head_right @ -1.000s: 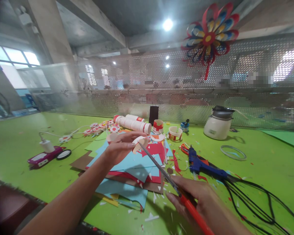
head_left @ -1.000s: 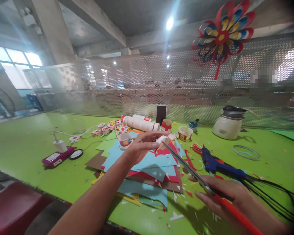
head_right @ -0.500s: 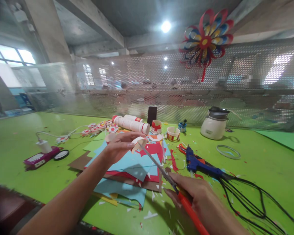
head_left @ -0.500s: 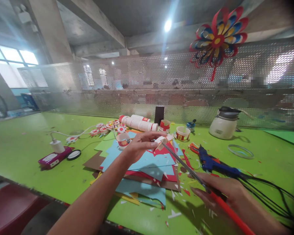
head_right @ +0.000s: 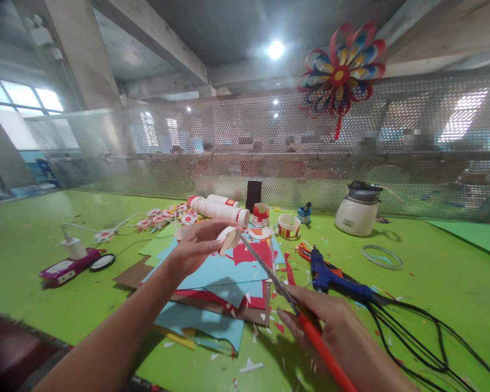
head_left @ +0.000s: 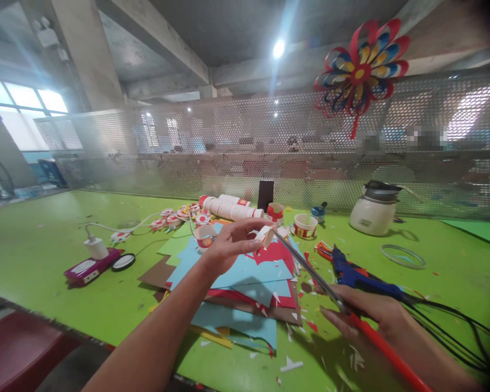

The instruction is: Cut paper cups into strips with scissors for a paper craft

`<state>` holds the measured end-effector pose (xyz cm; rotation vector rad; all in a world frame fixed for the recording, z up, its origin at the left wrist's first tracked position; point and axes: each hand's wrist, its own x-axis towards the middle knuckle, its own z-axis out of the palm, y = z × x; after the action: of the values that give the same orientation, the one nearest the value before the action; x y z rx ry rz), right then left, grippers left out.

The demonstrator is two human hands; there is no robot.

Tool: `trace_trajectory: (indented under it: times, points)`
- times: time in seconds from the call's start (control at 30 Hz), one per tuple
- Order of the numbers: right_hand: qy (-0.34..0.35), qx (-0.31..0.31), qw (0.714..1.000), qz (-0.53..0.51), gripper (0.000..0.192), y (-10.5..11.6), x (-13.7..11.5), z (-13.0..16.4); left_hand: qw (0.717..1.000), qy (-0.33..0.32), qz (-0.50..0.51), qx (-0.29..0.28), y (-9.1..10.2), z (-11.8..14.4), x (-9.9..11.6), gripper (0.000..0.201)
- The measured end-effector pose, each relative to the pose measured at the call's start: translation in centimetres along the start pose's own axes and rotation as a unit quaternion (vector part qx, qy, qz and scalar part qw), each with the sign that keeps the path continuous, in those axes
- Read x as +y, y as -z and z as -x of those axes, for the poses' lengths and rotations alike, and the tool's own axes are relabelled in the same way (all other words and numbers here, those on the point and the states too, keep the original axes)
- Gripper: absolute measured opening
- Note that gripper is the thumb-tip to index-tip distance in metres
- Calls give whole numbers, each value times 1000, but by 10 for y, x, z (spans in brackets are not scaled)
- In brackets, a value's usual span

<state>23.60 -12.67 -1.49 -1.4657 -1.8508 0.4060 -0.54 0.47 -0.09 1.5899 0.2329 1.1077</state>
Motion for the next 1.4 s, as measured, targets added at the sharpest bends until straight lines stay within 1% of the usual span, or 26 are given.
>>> trace_trajectory:
  times: [0.03,0.1,0.17,0.27,0.33,0.4,0.5,0.6,0.67,0.8,0.87,0.93,1.03,1.1,1.17,1.23,1.27,1.33,1.4]
  points:
    - [-9,-14,1000,-1,26,0,2,0,1000,-3,-2,0,0,0,0,42]
    - [-14,-59,998,-1,31,-1,5,1,1000,-10,-7,-1,-1,-1,-1,44]
    - [-18,-81,997,3,37,-1,7,1,999,-26,-28,5,-1,-2,-3,47]
    - [-19,-100,995,8,40,-1,7,1,993,-63,-99,20,-2,-4,-5,48]
    - [-13,-86,996,11,37,-2,6,0,984,-92,-151,29,-3,-4,-6,49]
    - [1,-56,998,18,33,-2,5,-1,975,-115,-187,42,-5,-4,-8,49]
    - [24,-22,999,23,29,-1,6,-3,969,-124,-204,71,-8,-4,-11,48]
    - [36,2,999,22,27,1,8,-4,969,-137,-180,102,-14,-4,-12,47]
    - [31,24,999,19,28,1,8,-5,972,-144,-149,115,-19,-4,-11,47]
    - [13,60,998,6,37,0,7,-5,973,-155,-91,142,-30,-3,-6,44]
    - [4,76,997,-1,41,-1,8,-6,970,-163,-87,160,-33,-1,-3,47]
    - [-8,90,996,-13,42,-3,8,-6,958,-179,-122,187,-33,2,-3,53]
    - [-4,93,995,-24,40,-5,9,-6,926,-214,-216,222,-31,6,-4,59]
    - [-1,90,996,-24,39,-6,10,-6,916,-220,-255,219,-30,8,-5,58]
    - [-1,88,996,-23,39,-7,12,-7,917,-217,-262,210,-31,9,-5,56]
    - [5,83,996,-19,38,-9,13,-7,925,-208,-239,208,-32,7,-6,54]
    - [11,80,997,-15,37,-10,14,-8,935,-198,-212,206,-33,6,-6,54]
    - [19,73,997,-2,34,-11,15,-9,961,-156,-119,196,-32,2,-6,52]
    - [28,65,997,7,32,-12,14,-9,980,-85,9,182,-28,-2,-6,44]
